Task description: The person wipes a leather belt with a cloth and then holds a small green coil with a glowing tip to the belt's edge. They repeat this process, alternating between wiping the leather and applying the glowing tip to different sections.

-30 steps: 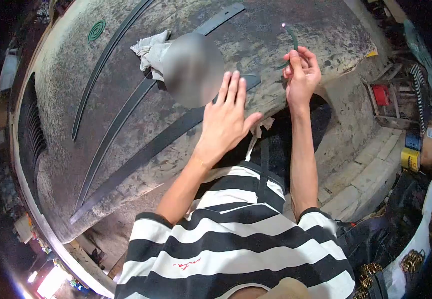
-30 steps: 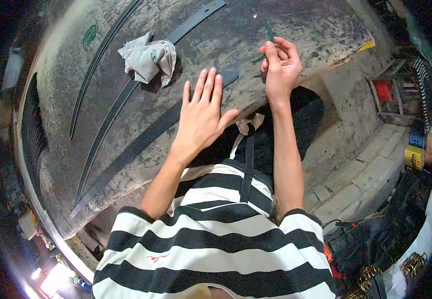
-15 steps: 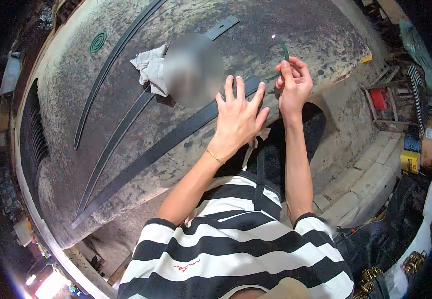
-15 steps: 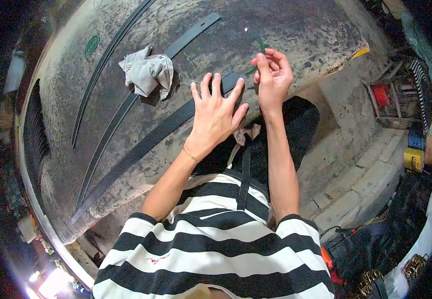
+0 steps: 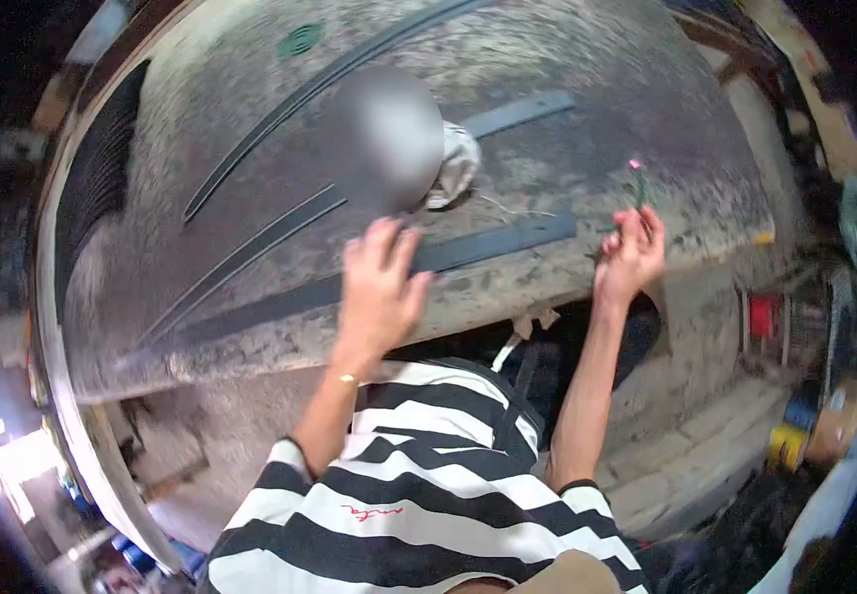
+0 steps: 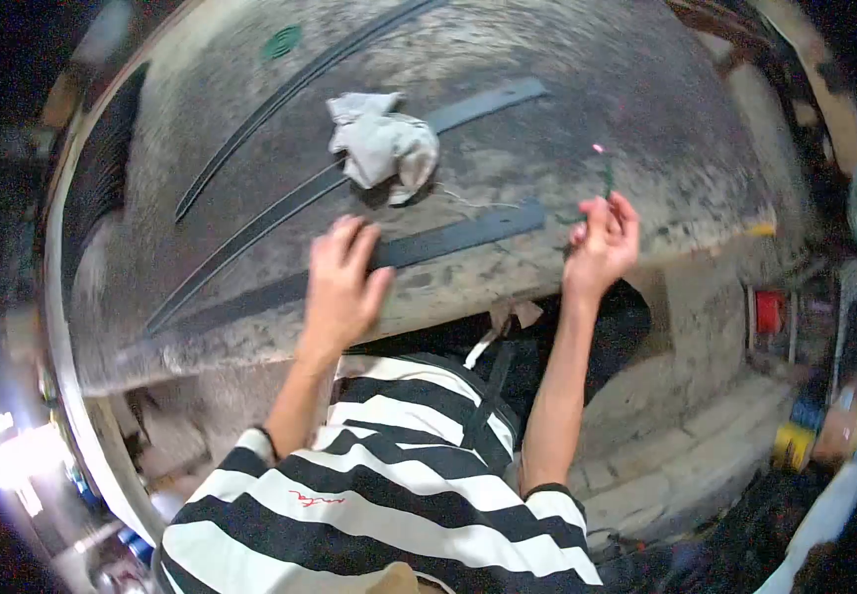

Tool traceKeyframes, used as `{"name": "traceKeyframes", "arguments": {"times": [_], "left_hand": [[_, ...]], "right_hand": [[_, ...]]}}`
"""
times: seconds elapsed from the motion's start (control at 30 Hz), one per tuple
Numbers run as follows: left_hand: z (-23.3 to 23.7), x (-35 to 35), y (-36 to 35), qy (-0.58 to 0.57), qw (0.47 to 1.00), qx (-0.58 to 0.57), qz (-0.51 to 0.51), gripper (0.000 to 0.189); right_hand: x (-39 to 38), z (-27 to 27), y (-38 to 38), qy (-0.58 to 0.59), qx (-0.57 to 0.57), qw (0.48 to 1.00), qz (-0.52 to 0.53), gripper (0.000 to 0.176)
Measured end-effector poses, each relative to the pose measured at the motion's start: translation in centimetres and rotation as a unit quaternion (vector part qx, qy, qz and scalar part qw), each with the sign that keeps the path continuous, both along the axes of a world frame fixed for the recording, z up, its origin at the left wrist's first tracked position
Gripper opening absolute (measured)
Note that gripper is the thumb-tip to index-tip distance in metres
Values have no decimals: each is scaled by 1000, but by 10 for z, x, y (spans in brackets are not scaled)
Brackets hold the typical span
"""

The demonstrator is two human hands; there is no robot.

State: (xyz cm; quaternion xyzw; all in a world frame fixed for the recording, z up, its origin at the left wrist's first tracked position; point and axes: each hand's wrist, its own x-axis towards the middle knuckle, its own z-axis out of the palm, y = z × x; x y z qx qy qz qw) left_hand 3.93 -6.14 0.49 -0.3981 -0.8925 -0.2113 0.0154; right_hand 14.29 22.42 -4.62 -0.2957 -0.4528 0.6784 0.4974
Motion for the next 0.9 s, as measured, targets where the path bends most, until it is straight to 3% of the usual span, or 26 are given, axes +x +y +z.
{"name": "traceKeyframes", "arguments": {"times": [0.13, 0.23, 0.37, 0.47, 0.5, 0.53, 0.6, 0.7, 0.77, 0.9], "left_hand": [[-9, -20, -153, 26, 993, -18, 110, 48], [-2, -28, -186, 52, 991, -19, 118, 40], [-18, -39, -151, 70, 992, -8, 101, 41], [-27, -36, -40, 121, 989, 65, 58, 45], [-26, -34, 5, 61, 989, 133, 21, 43], [-33, -29, 47, 49, 990, 131, -3, 42], [-27, -12, 106, 80, 983, 168, -14, 45], [-13, 10, 101, 53, 972, 201, -106, 49], [-10, 13, 50, 12, 982, 155, -111, 52], [-10, -12, -75, -6, 998, -57, 21, 62]], "right_hand": [[1, -2, 3, 18, 6, 1000, 16, 26], [4, -7, 11, 25, -2, 999, 36, 26], [11, 8, 13, 34, 8, 999, 13, 23], [21, 36, 12, 10, 63, 998, -25, 18], [14, 53, 0, 27, 66, 996, -48, 15], [10, 58, -4, 18, 68, 997, -45, 15], [13, 67, -4, 20, 69, 997, -27, 14], [26, 64, -7, -8, 76, 997, -13, 15], [32, 52, -5, -27, 60, 998, 9, 17], [28, 34, -26, -52, 16, 998, 14, 17]]}}
